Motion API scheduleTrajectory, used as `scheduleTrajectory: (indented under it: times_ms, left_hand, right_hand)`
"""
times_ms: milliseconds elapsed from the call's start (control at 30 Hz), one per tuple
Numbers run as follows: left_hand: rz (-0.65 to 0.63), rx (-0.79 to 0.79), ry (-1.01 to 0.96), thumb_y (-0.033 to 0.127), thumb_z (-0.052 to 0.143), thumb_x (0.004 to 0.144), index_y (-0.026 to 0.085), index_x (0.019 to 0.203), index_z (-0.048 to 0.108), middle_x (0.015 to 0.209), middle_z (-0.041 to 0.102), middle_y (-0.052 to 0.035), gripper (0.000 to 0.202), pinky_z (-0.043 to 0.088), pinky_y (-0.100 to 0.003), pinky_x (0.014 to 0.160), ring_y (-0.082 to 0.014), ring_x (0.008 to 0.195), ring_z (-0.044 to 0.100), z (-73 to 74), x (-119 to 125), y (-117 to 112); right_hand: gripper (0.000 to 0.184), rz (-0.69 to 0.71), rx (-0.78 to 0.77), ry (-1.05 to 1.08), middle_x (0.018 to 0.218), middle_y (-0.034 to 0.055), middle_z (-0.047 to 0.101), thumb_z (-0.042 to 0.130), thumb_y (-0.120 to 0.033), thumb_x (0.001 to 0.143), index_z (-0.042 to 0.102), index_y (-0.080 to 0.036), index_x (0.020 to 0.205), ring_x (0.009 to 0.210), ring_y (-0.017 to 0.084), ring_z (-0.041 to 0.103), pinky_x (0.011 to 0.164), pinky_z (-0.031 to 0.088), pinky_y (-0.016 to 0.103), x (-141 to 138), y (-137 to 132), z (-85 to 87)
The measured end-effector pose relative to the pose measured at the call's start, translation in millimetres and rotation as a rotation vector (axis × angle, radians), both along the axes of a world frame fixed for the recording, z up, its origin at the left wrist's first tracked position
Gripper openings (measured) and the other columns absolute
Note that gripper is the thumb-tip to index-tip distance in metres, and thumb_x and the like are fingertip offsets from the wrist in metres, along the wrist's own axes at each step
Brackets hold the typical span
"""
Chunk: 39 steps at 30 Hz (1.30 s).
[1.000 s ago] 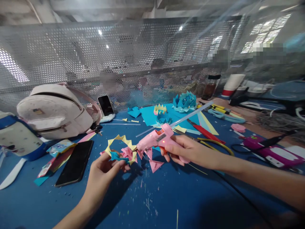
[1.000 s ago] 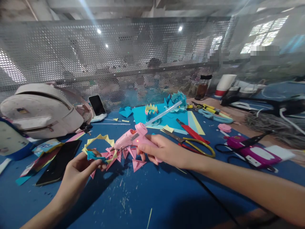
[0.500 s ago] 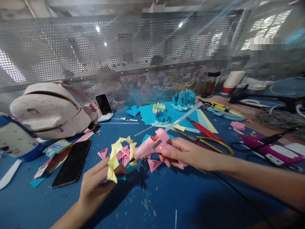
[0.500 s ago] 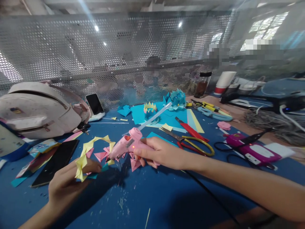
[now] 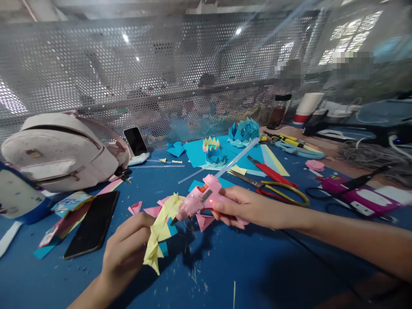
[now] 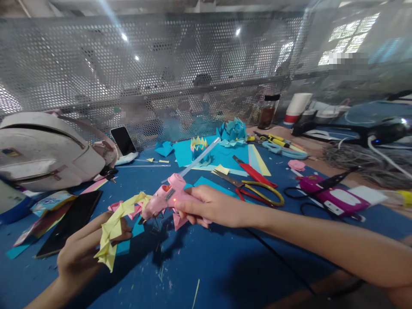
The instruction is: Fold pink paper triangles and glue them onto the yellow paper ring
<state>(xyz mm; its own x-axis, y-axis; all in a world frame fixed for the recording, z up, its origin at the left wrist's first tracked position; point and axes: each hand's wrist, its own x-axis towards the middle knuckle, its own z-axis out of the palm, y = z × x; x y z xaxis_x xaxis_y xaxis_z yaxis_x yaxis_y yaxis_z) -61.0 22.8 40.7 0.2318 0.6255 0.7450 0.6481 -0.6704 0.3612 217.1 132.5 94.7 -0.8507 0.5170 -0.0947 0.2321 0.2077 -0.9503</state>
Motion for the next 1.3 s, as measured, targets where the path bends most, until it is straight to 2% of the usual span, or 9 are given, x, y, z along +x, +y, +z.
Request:
scheduleTrajectory:
  times_ms: [133, 300, 467, 667, 933, 1067, 1200, 1300]
  left_hand:
    - [0.018, -0.026, 0.014, 0.022, 0.063, 0.093, 0.022, 0.078, 0.075, 0.08, 0.07, -0.0062, 0.02, 0.048, -0.022, 0.058, -0.0181, 0.073, 0.069, -1.2, -2, -1]
    - [-0.056, -0.001, 0.022, 0.017, 0.062, 0.093, 0.021, 0.086, 0.074, 0.078, 0.069, -0.0059, 0.014, 0.049, -0.023, 0.06, -0.0168, 0.07, 0.067, 1.9, 0, 2]
    - [-0.036, 0.007, 0.01, 0.016, 0.061, 0.093, 0.022, 0.085, 0.074, 0.077, 0.068, -0.0054, 0.016, 0.048, -0.023, 0.059, -0.0175, 0.072, 0.068, 2.8, 2, 2]
    - [0.004, -0.021, 0.017, 0.017, 0.064, 0.091, 0.024, 0.088, 0.075, 0.079, 0.068, -0.0046, 0.013, 0.049, -0.025, 0.061, -0.0181, 0.072, 0.067, -4.5, -2, -1]
    - [0.005, -0.021, 0.011, 0.016, 0.068, 0.089, 0.022, 0.088, 0.076, 0.082, 0.068, -0.0057, 0.01, 0.049, -0.024, 0.061, -0.017, 0.072, 0.066, -0.4, 0, 1]
    - [0.003, -0.03, -0.002, 0.019, 0.067, 0.089, 0.022, 0.083, 0.076, 0.078, 0.067, -0.0057, 0.011, 0.05, -0.024, 0.06, -0.0169, 0.069, 0.065, 0.5, 0, 1]
    - [0.021, -0.002, 0.005, 0.014, 0.065, 0.088, 0.021, 0.08, 0.073, 0.075, 0.066, -0.0038, 0.013, 0.049, -0.022, 0.06, -0.0149, 0.065, 0.063, 1.9, 0, 1]
    - [0.03, 0.021, -0.001, 0.012, 0.064, 0.086, 0.022, 0.08, 0.071, 0.075, 0.067, -0.003, 0.014, 0.049, -0.022, 0.06, -0.0158, 0.069, 0.066, 3.6, 1, 1]
  right_hand:
    - [0.054, -0.024, -0.022, -0.008, 0.064, -0.003, 0.054, 0.053, -0.067, 0.091, 0.056, -0.014, 0.081, 0.046, 0.005, 0.046, 0.041, 0.031, 0.018, -1, -1, 0.6]
    - [0.053, -0.026, 0.0, -0.019, 0.062, -0.0033, 0.053, 0.052, -0.067, 0.091, 0.054, -0.015, 0.079, 0.046, 0.006, 0.045, 0.042, 0.031, 0.02, -1, -1, 0.5]
    - [0.053, -0.01, 0.034, -0.02, 0.062, -0.0031, 0.052, 0.051, -0.066, 0.092, 0.051, -0.016, 0.074, 0.047, 0.006, 0.046, 0.043, 0.032, 0.02, 0, 1, -0.6]
    - [0.053, -0.01, 0.113, -0.037, 0.055, -0.0036, 0.05, 0.047, -0.063, 0.096, 0.049, -0.017, 0.07, 0.047, 0.008, 0.046, 0.045, 0.034, 0.021, 1, 1, -1.0]
    - [0.056, -0.043, 0.23, -0.101, 0.052, -0.0023, 0.052, 0.046, -0.064, 0.096, 0.052, -0.017, 0.066, 0.047, 0.009, 0.048, 0.049, 0.037, 0.023, 4, 2, -0.5]
    - [0.054, -0.073, 0.243, -0.136, 0.053, -0.0021, 0.054, 0.047, -0.063, 0.096, 0.051, -0.017, 0.066, 0.049, 0.01, 0.05, 0.051, 0.037, 0.024, 4, 1, 0.7]
    - [0.053, -0.072, 0.305, -0.118, 0.054, -0.0023, 0.052, 0.046, -0.062, 0.096, 0.05, -0.018, 0.066, 0.052, 0.01, 0.048, 0.052, 0.035, 0.025, 3, -1, 4.7]
    - [0.05, -0.067, 0.365, -0.088, 0.062, -0.001, 0.057, 0.046, -0.06, 0.097, 0.058, -0.017, 0.075, 0.058, 0.012, 0.05, 0.057, 0.038, 0.026, 1, -4, 8.9]
